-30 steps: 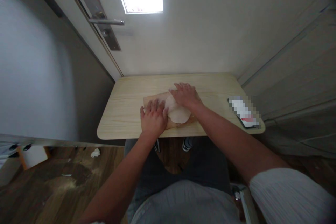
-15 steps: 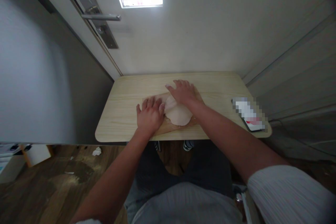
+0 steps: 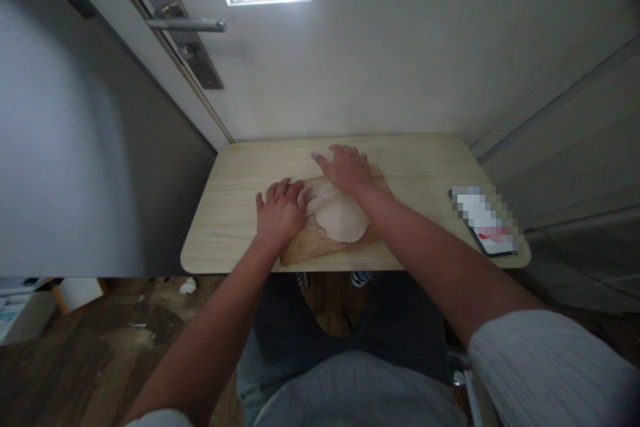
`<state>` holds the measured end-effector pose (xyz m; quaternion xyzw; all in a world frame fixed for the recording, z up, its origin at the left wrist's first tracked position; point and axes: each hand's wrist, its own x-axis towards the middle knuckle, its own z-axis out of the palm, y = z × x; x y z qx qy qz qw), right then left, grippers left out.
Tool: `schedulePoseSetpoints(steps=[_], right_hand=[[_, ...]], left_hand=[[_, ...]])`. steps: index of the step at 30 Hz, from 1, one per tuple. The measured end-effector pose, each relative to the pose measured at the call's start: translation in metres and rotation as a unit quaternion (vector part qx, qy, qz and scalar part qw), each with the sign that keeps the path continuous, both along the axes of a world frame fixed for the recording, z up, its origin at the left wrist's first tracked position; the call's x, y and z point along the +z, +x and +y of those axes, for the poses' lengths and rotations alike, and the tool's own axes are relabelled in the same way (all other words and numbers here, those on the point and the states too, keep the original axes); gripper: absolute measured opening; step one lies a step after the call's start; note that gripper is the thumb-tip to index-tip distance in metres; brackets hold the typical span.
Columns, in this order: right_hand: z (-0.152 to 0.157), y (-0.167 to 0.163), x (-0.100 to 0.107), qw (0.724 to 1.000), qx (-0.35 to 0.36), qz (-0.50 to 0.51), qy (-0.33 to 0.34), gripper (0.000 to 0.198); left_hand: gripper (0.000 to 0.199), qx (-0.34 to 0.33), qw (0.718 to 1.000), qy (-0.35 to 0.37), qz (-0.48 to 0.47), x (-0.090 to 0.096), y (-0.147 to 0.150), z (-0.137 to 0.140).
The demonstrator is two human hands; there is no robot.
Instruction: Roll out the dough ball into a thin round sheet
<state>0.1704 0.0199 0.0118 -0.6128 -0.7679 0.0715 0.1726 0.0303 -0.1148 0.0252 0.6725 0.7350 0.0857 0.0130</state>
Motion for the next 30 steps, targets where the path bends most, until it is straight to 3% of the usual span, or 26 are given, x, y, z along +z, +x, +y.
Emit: schedulePoseSetpoints(steps=[16, 30], right_hand=[[0.007, -0.007, 0.008, 0.996, 0.077, 0.014, 0.046, 0.068], [0.027, -0.017, 0.000, 0.990, 0.077, 0.075, 0.089, 0.060]], left_hand=[[0.053, -0.001, 1.000, -0.023, -0.003, -0.006, -0.018, 0.024], [0.055, 0.012, 1.000, -0.027, 0.004, -0.005, -0.026, 0.037]])
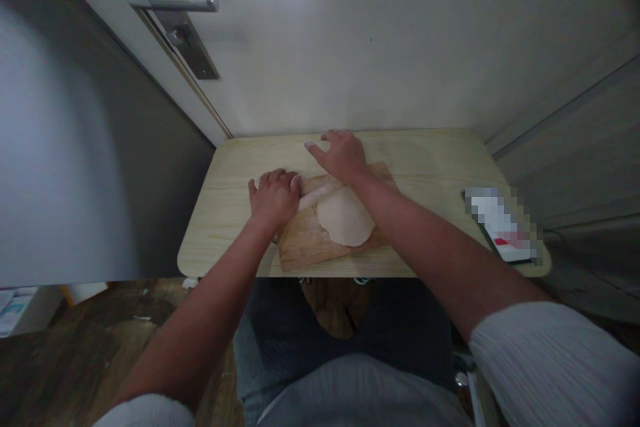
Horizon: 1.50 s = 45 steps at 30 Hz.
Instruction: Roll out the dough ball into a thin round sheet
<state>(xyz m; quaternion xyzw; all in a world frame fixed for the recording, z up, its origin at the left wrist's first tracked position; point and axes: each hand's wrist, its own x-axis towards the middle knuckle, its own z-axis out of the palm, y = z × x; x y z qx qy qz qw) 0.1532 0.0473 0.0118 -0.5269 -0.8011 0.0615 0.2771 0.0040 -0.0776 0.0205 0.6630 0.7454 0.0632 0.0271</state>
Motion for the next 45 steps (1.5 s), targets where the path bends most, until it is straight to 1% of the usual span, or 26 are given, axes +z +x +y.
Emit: schedulePoseSetpoints(steps=[6, 12, 19, 24, 30, 40, 45], right_hand=[[0.004, -0.004, 0.002, 1.000, -0.008, -0.005, -0.006, 0.057], [0.004, -0.004, 0.000, 0.999, -0.015, -0.024, -0.027, 0.062], [-0.008, 0.002, 0.002, 0.995, -0.028, -0.066, -0.066, 0.073], [-0.015, 0.009, 0.000, 0.989, -0.023, -0.113, -0.094, 0.076], [-0.025, 0.019, 0.002, 0.983, -0.023, -0.132, -0.122, 0.077], [-0.042, 0.029, 0.002, 0.983, -0.038, -0.128, -0.129, 0.079], [-0.058, 0.038, 0.004, 0.986, -0.045, -0.126, -0.103, 0.072]], left_hand=[[0.055, 0.000, 1.000, 0.004, -0.002, 0.000, -0.002, 0.002], [0.056, 0.002, 1.000, 0.008, 0.003, -0.002, -0.001, 0.001], [0.052, -0.005, 1.000, 0.020, -0.004, -0.002, 0.007, -0.009], [0.050, -0.012, 0.999, 0.030, -0.005, -0.002, 0.013, -0.018], [0.050, -0.021, 0.999, 0.037, 0.001, 0.001, 0.021, -0.027], [0.050, -0.037, 0.998, 0.043, 0.026, 0.004, 0.033, -0.044], [0.052, -0.048, 0.998, 0.040, 0.025, 0.007, 0.040, -0.055]])
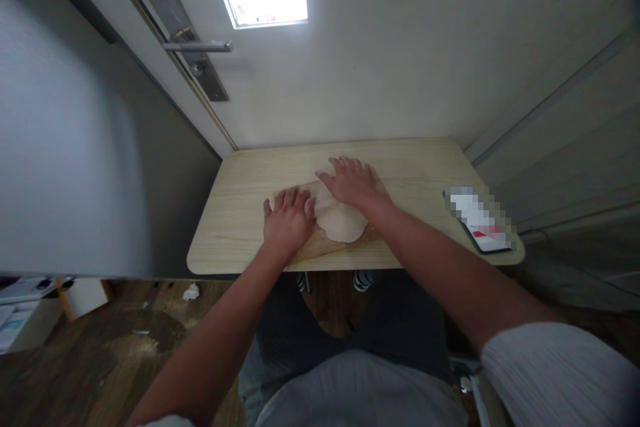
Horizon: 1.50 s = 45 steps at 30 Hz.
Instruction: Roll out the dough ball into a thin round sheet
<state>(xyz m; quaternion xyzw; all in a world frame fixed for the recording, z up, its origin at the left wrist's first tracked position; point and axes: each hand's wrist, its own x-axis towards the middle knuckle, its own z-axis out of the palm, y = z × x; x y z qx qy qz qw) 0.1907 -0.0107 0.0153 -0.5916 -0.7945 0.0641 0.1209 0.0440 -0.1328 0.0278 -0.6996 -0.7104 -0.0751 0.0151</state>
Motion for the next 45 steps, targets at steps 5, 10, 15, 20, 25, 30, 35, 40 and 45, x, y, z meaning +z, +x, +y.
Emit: schedulePoseSetpoints(steps=[5, 10, 15, 20, 25, 30, 35, 40, 45], right_hand=[[-0.017, 0.011, -0.002, 0.999, -0.002, 0.007, 0.043, 0.066], [-0.029, 0.021, -0.006, 0.999, -0.004, 0.008, 0.050, 0.061], [-0.041, 0.027, -0.002, 0.999, -0.009, -0.008, 0.047, 0.057], [-0.048, 0.031, 0.001, 0.999, -0.008, -0.019, 0.043, 0.055], [-0.044, 0.029, -0.003, 0.999, -0.012, -0.016, 0.051, 0.055], [-0.034, 0.022, -0.003, 0.999, -0.010, -0.002, 0.048, 0.055], [-0.024, 0.016, -0.005, 0.998, -0.008, 0.001, 0.062, 0.053], [-0.018, 0.013, -0.007, 0.998, -0.005, -0.004, 0.064, 0.055], [-0.011, 0.009, -0.005, 0.999, -0.001, -0.011, 0.052, 0.059]], left_hand=[[0.051, 0.008, 1.000, -0.012, -0.005, 0.002, 0.011, -0.012], [0.052, 0.012, 1.000, -0.003, -0.012, 0.000, 0.020, -0.023], [0.055, 0.005, 1.000, 0.016, -0.015, -0.003, 0.026, -0.033], [0.054, 0.001, 1.000, 0.023, -0.013, -0.005, 0.029, -0.039], [0.055, 0.003, 0.999, 0.025, -0.019, -0.005, 0.026, -0.035], [0.053, 0.012, 1.000, 0.011, -0.024, -0.001, 0.020, -0.025], [0.052, 0.010, 1.000, 0.001, -0.018, 0.001, 0.013, -0.016], [0.053, 0.006, 1.000, 0.000, -0.016, 0.000, 0.010, -0.011], [0.052, 0.002, 1.000, -0.021, -0.016, 0.001, 0.005, -0.005]])
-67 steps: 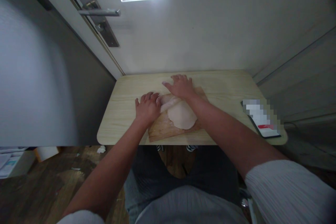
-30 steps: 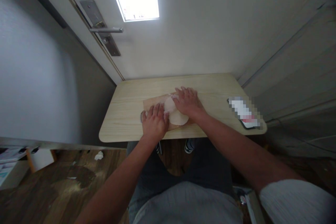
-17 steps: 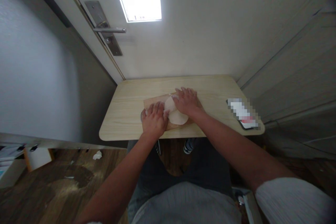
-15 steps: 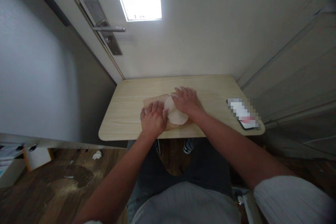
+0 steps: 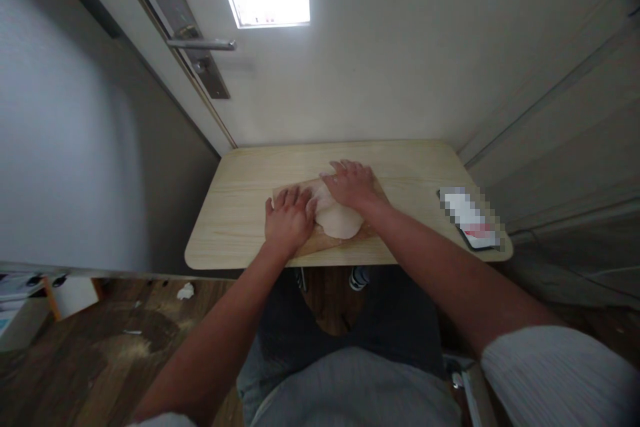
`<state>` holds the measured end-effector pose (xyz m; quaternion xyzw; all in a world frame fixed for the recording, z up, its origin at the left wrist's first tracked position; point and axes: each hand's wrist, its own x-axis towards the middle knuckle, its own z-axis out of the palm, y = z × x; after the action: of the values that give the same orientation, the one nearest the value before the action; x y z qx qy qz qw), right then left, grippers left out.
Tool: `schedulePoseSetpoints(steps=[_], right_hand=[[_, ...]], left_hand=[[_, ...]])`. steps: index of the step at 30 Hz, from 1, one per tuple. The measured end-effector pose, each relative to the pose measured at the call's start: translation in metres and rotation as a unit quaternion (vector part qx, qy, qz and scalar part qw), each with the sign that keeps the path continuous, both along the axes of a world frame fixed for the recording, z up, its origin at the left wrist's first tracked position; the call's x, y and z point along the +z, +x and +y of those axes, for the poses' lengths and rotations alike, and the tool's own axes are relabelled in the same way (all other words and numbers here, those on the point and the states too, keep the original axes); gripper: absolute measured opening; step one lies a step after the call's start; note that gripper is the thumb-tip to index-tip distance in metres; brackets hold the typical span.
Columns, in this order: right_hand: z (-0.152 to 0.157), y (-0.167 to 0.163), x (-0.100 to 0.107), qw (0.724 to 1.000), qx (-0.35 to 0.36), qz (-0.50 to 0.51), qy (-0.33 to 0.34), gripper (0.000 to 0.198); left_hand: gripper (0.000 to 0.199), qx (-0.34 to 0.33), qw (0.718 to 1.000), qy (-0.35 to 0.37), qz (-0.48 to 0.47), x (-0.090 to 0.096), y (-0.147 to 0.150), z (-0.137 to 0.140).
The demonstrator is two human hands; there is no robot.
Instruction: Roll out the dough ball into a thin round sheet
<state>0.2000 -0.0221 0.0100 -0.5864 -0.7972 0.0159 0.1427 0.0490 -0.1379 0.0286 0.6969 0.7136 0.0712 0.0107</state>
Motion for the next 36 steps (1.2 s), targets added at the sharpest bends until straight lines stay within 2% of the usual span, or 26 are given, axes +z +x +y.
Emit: schedulePoseSetpoints(steps=[8, 18, 36], right_hand=[[0.012, -0.007, 0.001, 1.000, -0.001, 0.012, -0.019, 0.063], [0.030, -0.019, 0.001, 0.999, -0.003, 0.031, -0.040, 0.068], [0.057, -0.045, 0.008, 0.997, -0.038, 0.045, -0.049, 0.078]], left_hand=[[0.049, -0.022, 1.000, -0.009, 0.002, 0.002, -0.009, 0.010], [0.054, 0.014, 1.000, -0.003, -0.010, -0.006, -0.019, 0.028], [0.056, 0.025, 0.999, -0.016, -0.023, -0.013, -0.041, 0.058]])
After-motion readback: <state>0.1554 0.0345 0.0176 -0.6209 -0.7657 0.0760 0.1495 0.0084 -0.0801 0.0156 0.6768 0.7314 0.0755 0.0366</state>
